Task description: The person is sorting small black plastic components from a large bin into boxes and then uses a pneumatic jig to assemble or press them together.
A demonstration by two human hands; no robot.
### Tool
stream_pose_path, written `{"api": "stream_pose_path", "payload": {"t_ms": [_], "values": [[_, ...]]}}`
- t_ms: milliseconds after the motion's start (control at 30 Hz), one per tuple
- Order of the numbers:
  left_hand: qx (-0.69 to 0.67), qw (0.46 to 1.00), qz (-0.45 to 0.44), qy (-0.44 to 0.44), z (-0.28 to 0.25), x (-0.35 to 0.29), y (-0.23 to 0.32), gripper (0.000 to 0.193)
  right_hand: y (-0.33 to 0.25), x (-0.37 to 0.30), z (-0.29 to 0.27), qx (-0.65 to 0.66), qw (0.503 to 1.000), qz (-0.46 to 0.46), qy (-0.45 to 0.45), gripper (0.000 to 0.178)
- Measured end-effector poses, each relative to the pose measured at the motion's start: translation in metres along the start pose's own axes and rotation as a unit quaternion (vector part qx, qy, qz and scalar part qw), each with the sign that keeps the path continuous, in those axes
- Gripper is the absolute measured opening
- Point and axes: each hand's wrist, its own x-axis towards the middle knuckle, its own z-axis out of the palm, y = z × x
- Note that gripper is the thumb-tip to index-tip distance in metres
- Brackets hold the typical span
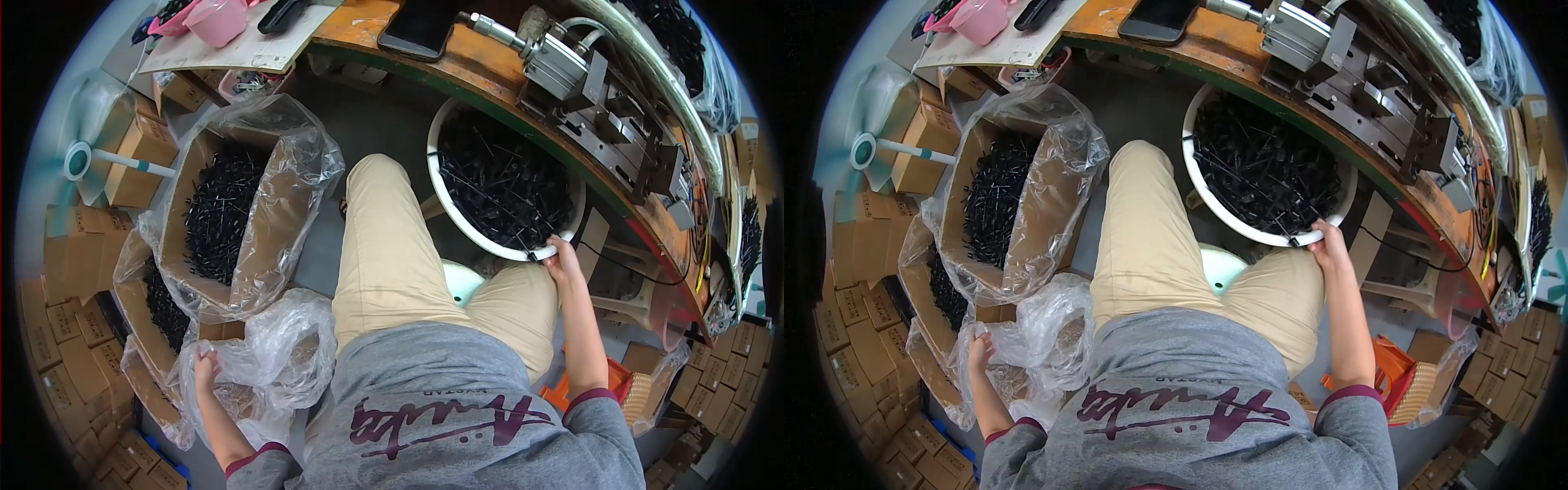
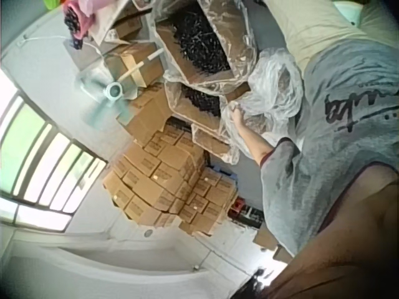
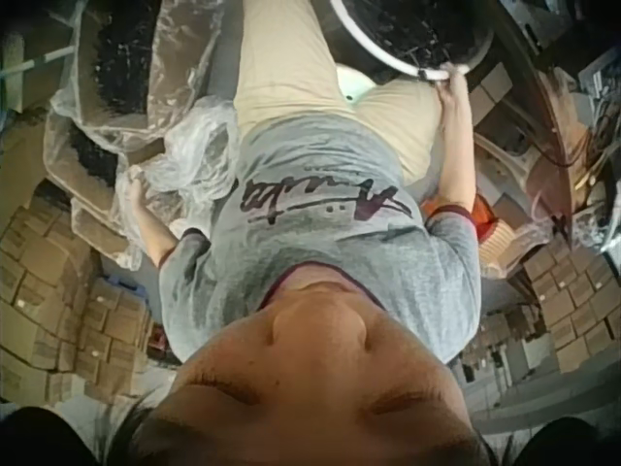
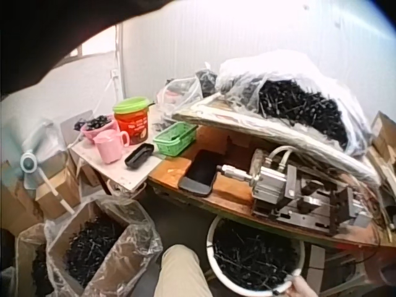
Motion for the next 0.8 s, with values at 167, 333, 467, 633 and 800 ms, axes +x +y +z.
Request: {"api": "stream_pose_path", "payload": {"t_ms": [167, 333, 467, 633, 800], "values": [[0.022, 0.999, 0.004, 0.047, 0.001, -0.004, 0.005, 0.084, 0.012, -0.018, 0.060, 0.048, 0.998, -0.020, -0.024, 0.005], [0.041, 0.998, -0.002, 0.055, 0.009, 0.000, 0.015, 0.089, 0.011, -0.009, 0.116, 0.021, 0.996, -0.011, -0.085, 0.010], [0.084, 0.984, 0.083, 0.131, -0.007, 0.006, 0.006, 0.091, -0.005, 0.002, 0.177, -0.044, 0.993, -0.016, -0.105, 0.007], [0.059, 0.978, 0.168, 0.111, 0.011, 0.008, 0.038, 0.096, -0.017, 0.013, 0.241, -0.036, 0.994, 0.013, -0.106, 0.007], [0.076, 0.967, 0.200, 0.139, -0.011, 0.032, 0.001, 0.100, -0.001, 0.014, 0.300, -0.094, 0.981, 0.012, -0.170, 0.005]]}}
